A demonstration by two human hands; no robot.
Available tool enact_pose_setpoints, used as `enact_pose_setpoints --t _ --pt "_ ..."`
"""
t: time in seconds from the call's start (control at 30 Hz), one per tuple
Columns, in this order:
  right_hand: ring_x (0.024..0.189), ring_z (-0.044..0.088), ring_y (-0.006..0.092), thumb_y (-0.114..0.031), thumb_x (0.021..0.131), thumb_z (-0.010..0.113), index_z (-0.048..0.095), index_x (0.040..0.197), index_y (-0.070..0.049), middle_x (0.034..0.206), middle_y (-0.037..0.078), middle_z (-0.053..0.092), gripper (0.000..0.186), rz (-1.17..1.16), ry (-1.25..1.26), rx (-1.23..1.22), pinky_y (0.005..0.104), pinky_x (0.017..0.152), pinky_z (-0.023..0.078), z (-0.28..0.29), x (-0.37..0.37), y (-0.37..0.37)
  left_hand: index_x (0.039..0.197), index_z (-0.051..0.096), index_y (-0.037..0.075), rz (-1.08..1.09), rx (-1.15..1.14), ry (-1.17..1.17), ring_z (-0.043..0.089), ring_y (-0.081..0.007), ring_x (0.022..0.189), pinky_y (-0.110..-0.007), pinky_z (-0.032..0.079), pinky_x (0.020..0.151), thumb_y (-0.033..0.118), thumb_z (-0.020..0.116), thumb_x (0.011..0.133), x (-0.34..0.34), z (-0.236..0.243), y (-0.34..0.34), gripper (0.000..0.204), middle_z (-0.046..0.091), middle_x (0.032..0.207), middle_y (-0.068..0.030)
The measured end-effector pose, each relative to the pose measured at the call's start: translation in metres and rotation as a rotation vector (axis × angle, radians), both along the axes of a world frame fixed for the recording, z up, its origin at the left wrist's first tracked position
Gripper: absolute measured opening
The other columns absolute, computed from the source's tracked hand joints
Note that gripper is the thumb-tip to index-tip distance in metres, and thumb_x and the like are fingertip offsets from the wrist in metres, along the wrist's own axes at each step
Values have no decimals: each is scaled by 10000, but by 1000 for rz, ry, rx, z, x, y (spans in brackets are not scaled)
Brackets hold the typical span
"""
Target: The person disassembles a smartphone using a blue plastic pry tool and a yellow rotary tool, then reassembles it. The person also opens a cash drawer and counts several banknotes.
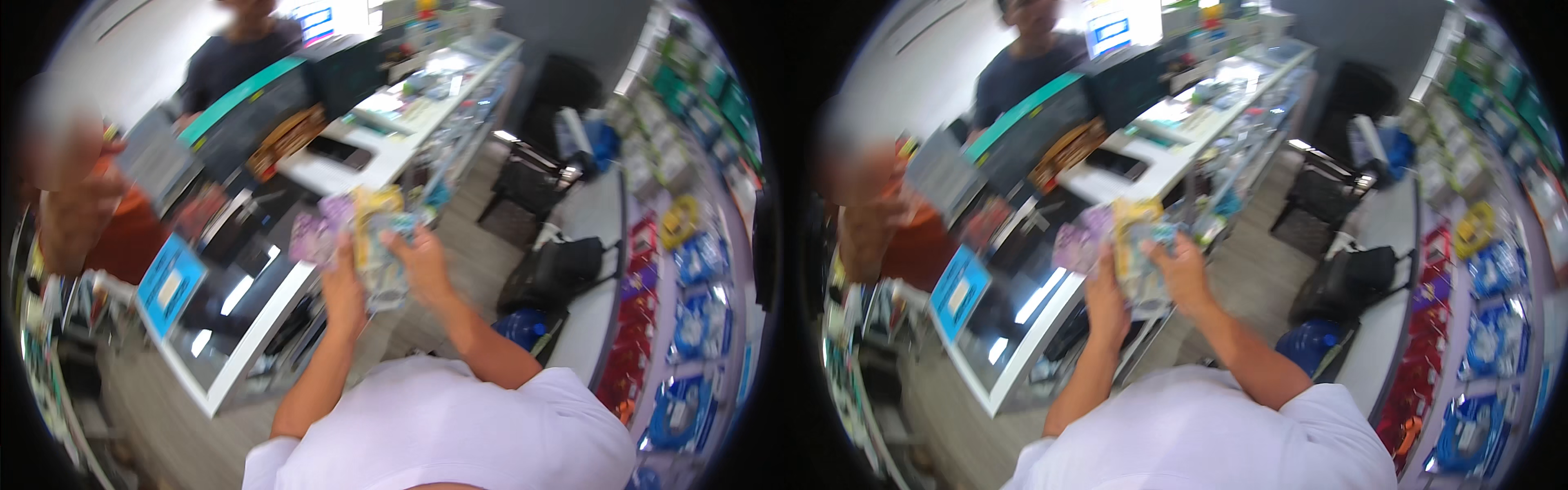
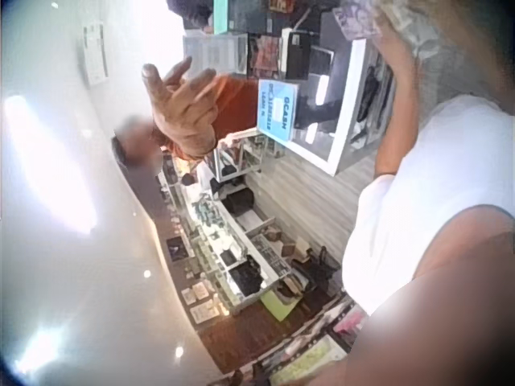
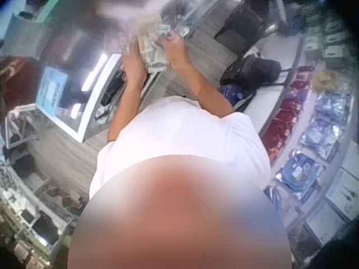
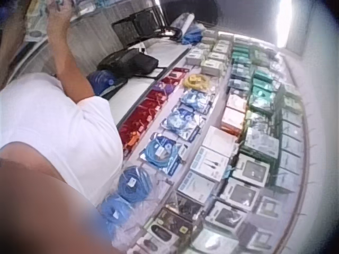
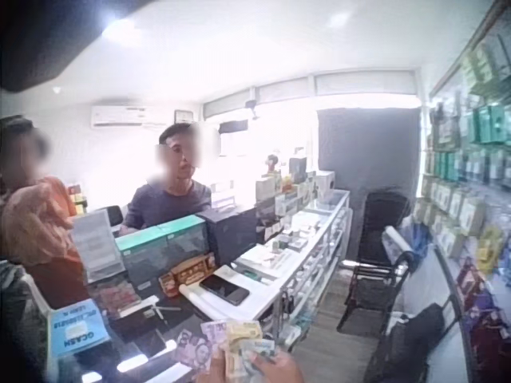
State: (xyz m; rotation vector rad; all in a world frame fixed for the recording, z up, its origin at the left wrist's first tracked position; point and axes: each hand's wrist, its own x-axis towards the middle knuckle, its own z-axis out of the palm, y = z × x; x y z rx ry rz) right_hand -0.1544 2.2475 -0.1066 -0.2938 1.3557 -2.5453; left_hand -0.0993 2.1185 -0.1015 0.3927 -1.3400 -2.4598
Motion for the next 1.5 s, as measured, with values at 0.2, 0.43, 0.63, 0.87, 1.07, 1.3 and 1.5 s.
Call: enact_pose_setpoints --t 0.2,0.43,0.63,0.87,1.07,1.3,1.5 --pt "1031 639 79 -278 1024 748 690 1319 -5 1168 28 744 406 -37 103 514 299 939 548 7 -2 58 1237 681 -48 -205 -266 234 712 -141 894 -292 579 766 307 634 1093 -15 5 20 387 748 1089 -120" --pt "987 698 104 -254 1028 738 696 1281 -8 1153 38 752 356 -205 19 52 289 914 573 17 29 125 1366 584 -39 -78 -795 204 566 -241 1297 -395 462 1072 374 590 1106 -37 35 101 488 603 1392 -197" --pt "987 739 183 -210 1001 755 664 1253 -11 1108 70 743 333 -491 -195 -140 387 845 634 26 93 245 1417 592 30 -428 -980 977 573 -268 1323 -413 380 1169 283 690 1023 -69 180 218 479 647 1368 -143" --pt "901 756 208 -155 986 760 668 1223 -59 1065 63 752 272 -849 -167 -178 402 795 640 1 150 300 1481 503 -97 -962 -720 1191 579 -391 1377 -449 457 1144 604 729 922 -44 329 488 925 574 1467 -317" --pt "921 751 195 -138 998 738 663 1244 -38 1085 56 753 276 -929 -217 -174 378 839 629 -12 180 325 1507 434 -118 -805 -858 994 558 -415 1344 -460 451 1147 673 822 778 -16 351 594 1144 507 1480 -314" --pt "955 740 168 -158 986 758 673 1243 -29 1105 55 743 300 -847 -245 -164 373 873 624 -25 166 330 1570 282 -81 -1191 -445 768 431 -420 1408 -471 412 1168 435 948 692 -22 355 599 1217 437 1490 -291" --pt "926 748 195 -147 979 758 675 1235 -37 1077 60 746 291 -785 -267 -142 401 829 635 -27 144 324 1535 310 -44 -986 -405 875 383 -410 1409 -470 359 1198 364 940 715 -38 349 562 1112 446 1476 -287"
